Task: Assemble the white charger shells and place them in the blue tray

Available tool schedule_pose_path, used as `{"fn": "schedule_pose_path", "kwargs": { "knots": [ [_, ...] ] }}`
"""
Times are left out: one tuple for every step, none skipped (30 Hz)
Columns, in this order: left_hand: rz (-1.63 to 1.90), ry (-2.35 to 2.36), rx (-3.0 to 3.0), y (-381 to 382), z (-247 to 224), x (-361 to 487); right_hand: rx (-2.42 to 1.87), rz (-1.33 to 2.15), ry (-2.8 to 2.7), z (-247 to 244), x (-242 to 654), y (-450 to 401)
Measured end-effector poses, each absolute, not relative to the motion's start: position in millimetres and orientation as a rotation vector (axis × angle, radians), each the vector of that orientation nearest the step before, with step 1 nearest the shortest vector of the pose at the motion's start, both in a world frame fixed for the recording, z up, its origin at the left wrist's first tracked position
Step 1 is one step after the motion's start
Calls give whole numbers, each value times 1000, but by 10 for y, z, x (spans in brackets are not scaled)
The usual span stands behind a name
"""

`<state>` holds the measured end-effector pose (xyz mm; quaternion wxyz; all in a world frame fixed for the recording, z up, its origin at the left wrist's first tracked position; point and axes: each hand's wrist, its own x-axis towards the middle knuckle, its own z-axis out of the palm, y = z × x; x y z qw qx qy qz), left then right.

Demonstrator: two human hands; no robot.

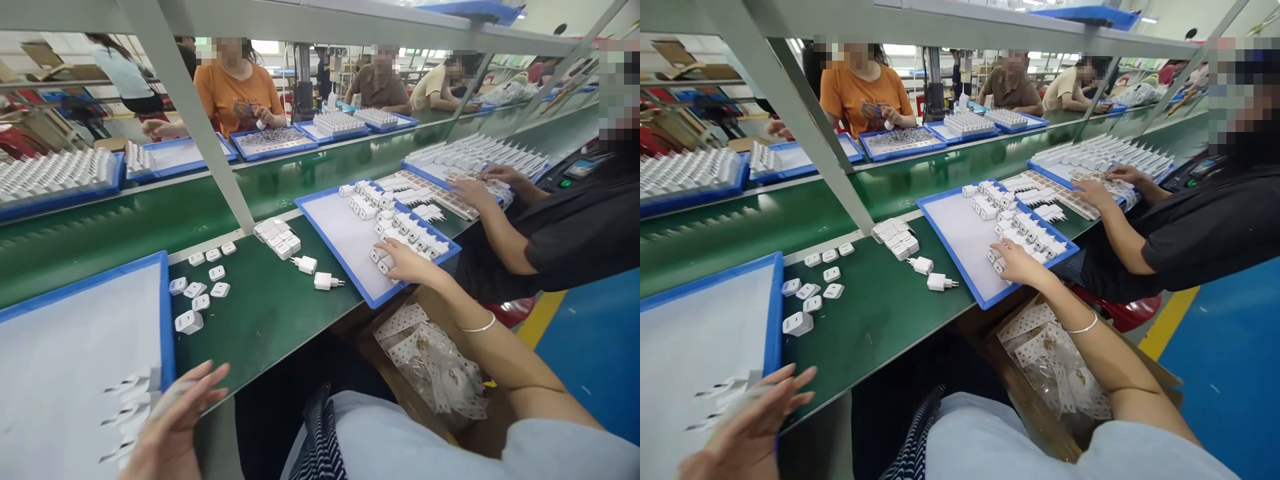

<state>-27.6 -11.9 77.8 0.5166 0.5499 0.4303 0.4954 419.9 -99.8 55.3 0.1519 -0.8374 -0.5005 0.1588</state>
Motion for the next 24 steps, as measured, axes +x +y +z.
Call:
{"fn": "schedule_pose_path", "kwargs": {
  "knots": [
    [1179,1005,1294,-137,771,-176,-2448,430,-1434,513,4190,-957],
    [1152,1003,1271,-159,762,-89,-2483,406,-1436,483,4180,-919],
    [1107,1024,1259,-184,751,-17,-2508,385,-1444,463,4171,-886],
    [1081,1052,1245,-210,738,37,-2527,367,-1454,452,4167,-862],
    [1064,1079,1230,-235,722,76,-2541,352,-1464,448,4166,-844],
    [1045,1099,1218,-256,703,102,-2553,339,-1474,448,4169,-831],
    [1025,1115,1211,-271,681,117,-2564,328,-1480,449,4173,-823],
    [1007,1128,1207,-279,657,126,-2575,318,-1485,452,4176,-816],
    [994,1143,1205,-279,630,130,-2585,310,-1490,454,4176,-808],
    [985,1157,1205,-270,599,132,-2595,302,-1494,457,4172,-797],
    [976,1166,1206,-252,567,133,-2606,294,-1497,461,4166,-782],
    [964,1170,1207,-229,533,134,-2619,284,-1499,468,4157,-763],
    [950,1170,1205,-202,499,135,-2631,274,-1502,479,4149,-738],
    [932,1166,1200,-173,468,136,-2639,267,-1509,496,4145,-709],
    [912,1160,1196,-147,440,138,-2639,266,-1526,518,4148,-678],
    [893,1157,1195,-125,418,141,-2629,276,-1555,545,4162,-647],
    [881,1157,1200,-110,403,144,-2607,300,-1595,575,4189,-618],
    [877,1159,1211,-101,394,149,-2575,339,-1642,607,4231,-594],
    [880,1162,1225,-98,391,155,-2536,388,-1686,638,4286,-577],
    [887,1158,1240,-100,393,164,-2493,436,-1723,668,4351,-568],
    [895,1146,1252,-105,399,177,-2451,477,-1747,695,4420,-568],
    [900,1128,1259,-111,406,195,-2407,501,-1758,720,4484,-574],
    [903,1107,1262,-118,413,220,-2362,506,-1758,742,4533,-586],
    [905,1086,1262,-124,418,254,-2318,489,-1746,760,4558,-600]
  ]
}}
